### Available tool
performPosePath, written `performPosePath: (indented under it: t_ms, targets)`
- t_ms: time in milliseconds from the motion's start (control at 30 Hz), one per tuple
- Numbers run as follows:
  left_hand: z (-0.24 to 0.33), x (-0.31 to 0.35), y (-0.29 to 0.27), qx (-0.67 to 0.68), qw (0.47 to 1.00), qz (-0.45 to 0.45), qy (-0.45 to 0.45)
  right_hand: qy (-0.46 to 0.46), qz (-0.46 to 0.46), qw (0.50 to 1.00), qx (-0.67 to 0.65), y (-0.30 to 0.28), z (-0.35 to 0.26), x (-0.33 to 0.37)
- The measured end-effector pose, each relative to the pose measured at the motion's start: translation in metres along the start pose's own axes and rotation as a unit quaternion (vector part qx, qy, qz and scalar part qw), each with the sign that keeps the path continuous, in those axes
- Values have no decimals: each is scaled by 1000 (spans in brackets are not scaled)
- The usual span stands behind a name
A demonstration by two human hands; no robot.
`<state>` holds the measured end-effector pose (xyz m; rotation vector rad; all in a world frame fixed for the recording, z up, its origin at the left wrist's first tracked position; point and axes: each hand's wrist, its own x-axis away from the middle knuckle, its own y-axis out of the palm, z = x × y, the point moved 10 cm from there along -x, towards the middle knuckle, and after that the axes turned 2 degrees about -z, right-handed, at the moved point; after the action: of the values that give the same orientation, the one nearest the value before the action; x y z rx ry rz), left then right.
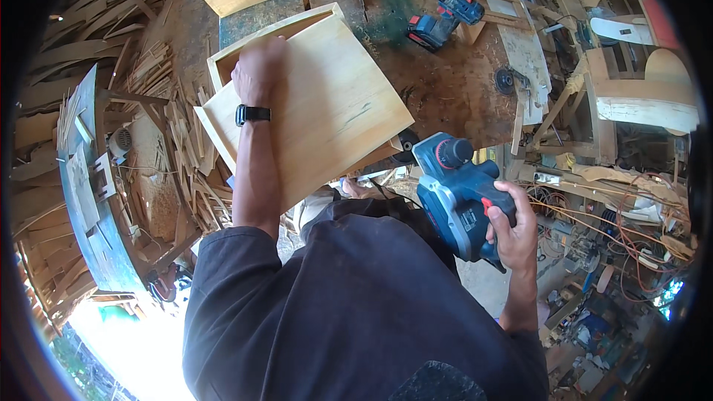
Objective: The person uses an electric planer to sand the surface of a wood drawer panel, then fits the panel onto a wood drawer and carries the completed drawer to a stack.
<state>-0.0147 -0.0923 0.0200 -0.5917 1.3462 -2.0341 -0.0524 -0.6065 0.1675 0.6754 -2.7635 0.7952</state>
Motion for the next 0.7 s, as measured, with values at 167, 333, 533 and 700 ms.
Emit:
performPosePath:
  t_ms: [167,333,533,700]
  targets:
    - [3,0,-1,-4,1000,-11,0,-6,35,999,-27,-1,2,-2]
    - [-1,-3,-1,-2,1000,1,1,-50,29,998,-35,20,-8,-35]
    - [0,-2,4,0,1000,-12,-1,-59,6,998,-22,39,-15,-64]
    - [3,3,-4,13,1000,-2,4,-81,2,997,-18,51,-27,-87]
